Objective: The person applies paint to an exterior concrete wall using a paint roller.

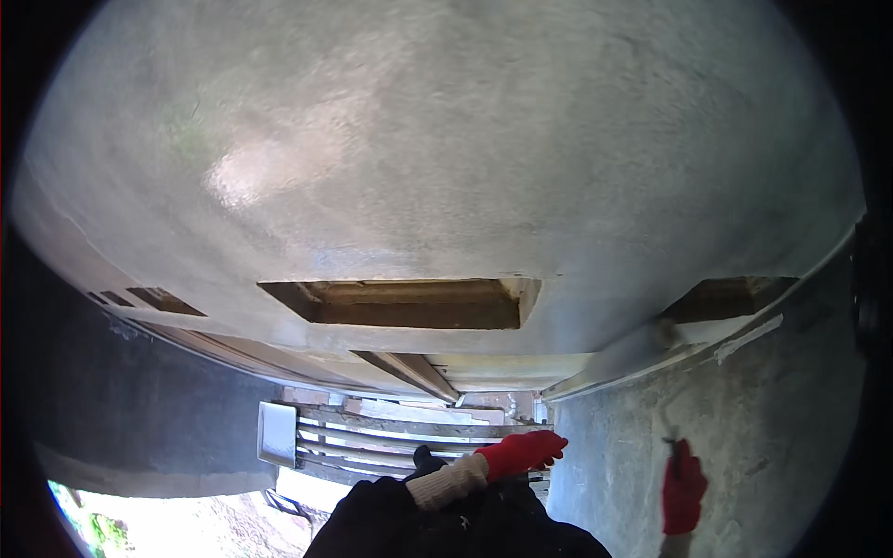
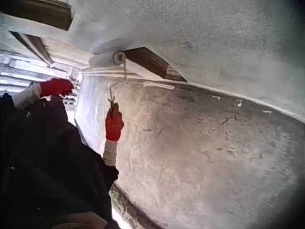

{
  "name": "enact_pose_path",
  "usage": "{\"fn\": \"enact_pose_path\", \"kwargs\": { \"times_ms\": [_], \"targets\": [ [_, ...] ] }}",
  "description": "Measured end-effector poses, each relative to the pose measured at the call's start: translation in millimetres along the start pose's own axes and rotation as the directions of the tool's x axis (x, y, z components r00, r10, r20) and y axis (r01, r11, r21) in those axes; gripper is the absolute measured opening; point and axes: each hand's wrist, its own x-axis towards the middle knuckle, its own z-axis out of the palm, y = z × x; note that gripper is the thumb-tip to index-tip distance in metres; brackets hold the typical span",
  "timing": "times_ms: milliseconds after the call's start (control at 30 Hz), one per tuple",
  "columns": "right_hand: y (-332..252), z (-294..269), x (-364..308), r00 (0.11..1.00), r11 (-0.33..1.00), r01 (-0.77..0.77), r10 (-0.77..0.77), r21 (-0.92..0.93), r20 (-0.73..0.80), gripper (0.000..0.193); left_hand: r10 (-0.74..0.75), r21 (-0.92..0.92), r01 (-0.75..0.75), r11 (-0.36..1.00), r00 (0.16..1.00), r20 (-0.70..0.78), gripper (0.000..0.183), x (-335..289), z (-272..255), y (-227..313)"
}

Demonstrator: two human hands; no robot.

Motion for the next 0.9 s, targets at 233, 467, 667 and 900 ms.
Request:
{"fn": "enact_pose_path", "kwargs": {
  "times_ms": [233,467,667,900],
  "targets": [
    [-184.3,24.9,45.6,0.875,0.838,0.415,-0.474,0.354,0.096,0.039,0.348,-0.285,-0.431,0.856,0.889,-0.299,0.058,-56.0,-18.5,-4.6],
    [-270.2,63.0,57.0,0.808,0.719,0.491,-0.587,0.493,0.052,0.048,0.616,0.09,-0.846,0.526,0.306,-0.726,0.054,-118.9,-34.8,67.8],
    [-190.1,29.0,31.1,0.884,0.842,-0.12,-0.15,0.525,0.443,0.027,0.369,-0.625,-0.574,0.529,0.819,-0.44,0.027,-47.4,22.2,53.0],
    [-142.7,-24.1,-0.3,0.576,0.701,-0.564,-0.045,0.436,0.816,0.044,0.297,-0.494,-0.201,0.846,0.947,0.123,0.033,5.2,80.0,38.1]
  ]
}}
